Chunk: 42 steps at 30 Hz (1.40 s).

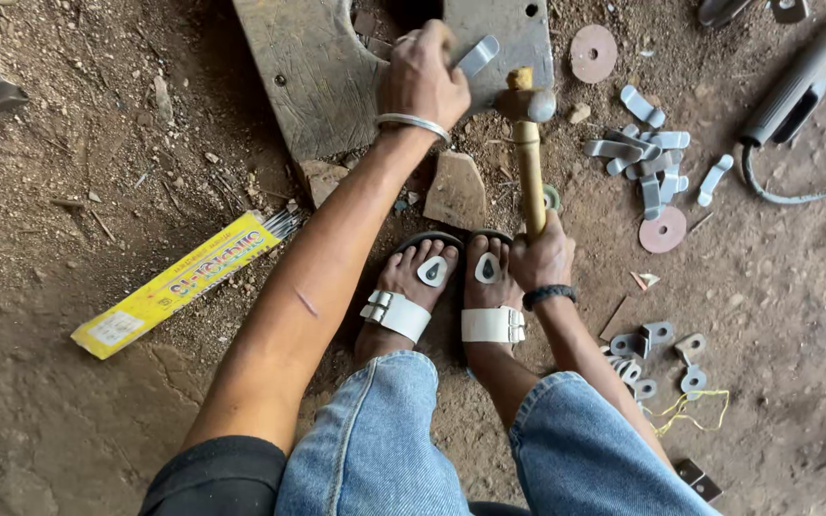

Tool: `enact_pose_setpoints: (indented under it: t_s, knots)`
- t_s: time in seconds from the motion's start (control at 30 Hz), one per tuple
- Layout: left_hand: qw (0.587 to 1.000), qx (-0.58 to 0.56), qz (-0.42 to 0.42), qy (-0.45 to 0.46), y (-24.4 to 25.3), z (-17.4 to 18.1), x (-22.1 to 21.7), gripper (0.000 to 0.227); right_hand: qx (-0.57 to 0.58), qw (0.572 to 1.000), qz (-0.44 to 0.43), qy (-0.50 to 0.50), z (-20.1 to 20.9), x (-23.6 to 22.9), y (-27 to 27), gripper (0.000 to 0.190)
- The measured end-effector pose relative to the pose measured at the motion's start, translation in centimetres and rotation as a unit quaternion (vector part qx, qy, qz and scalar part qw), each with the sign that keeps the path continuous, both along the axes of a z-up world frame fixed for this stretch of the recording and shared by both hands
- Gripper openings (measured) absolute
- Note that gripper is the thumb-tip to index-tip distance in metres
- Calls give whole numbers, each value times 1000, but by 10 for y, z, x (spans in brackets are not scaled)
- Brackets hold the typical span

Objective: The person sits on the ground and repeatedly picks up small metal brackets, places them on a metal anvil, and strikes them with a hammer. The person continues this process for multiple brackets, placing the finished ones on the ground.

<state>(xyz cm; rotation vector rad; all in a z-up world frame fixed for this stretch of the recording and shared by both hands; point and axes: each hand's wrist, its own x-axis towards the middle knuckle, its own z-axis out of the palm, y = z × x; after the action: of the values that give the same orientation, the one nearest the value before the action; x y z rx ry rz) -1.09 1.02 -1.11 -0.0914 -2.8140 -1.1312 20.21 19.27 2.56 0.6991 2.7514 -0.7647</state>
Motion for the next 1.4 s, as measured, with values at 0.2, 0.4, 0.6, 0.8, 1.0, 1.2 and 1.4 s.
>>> enact_pose_setpoints:
  t_s: [0.2,0.4,0.6,0.8,1.0,1.2,1.4]
  knots:
    - [994,-14,-67,-81,36,5,-28,24,-27,999,-8,39,-3,1,-5,21]
    - [948,293,12,-122,14,-4,-26,19,-31,998,15,49,-12,5,3,21]
    - [916,286,123,-254,-12,6,-2,21,-57,998,-19,-8,-27,3,4,21]
    - [961,172,94,-193,-25,16,4,33,-113,993,-8,-27,-1,-2,12,18]
    - [985,65,106,-122,-29,-11,4,42,-120,939,130,296,70,-12,19,15]
    - [989,57,110,-87,-26,-14,3,54,-82,953,137,257,50,-45,1,20]
    - [983,90,110,-118,-22,-7,2,52,-146,989,1,28,9,-47,7,15]
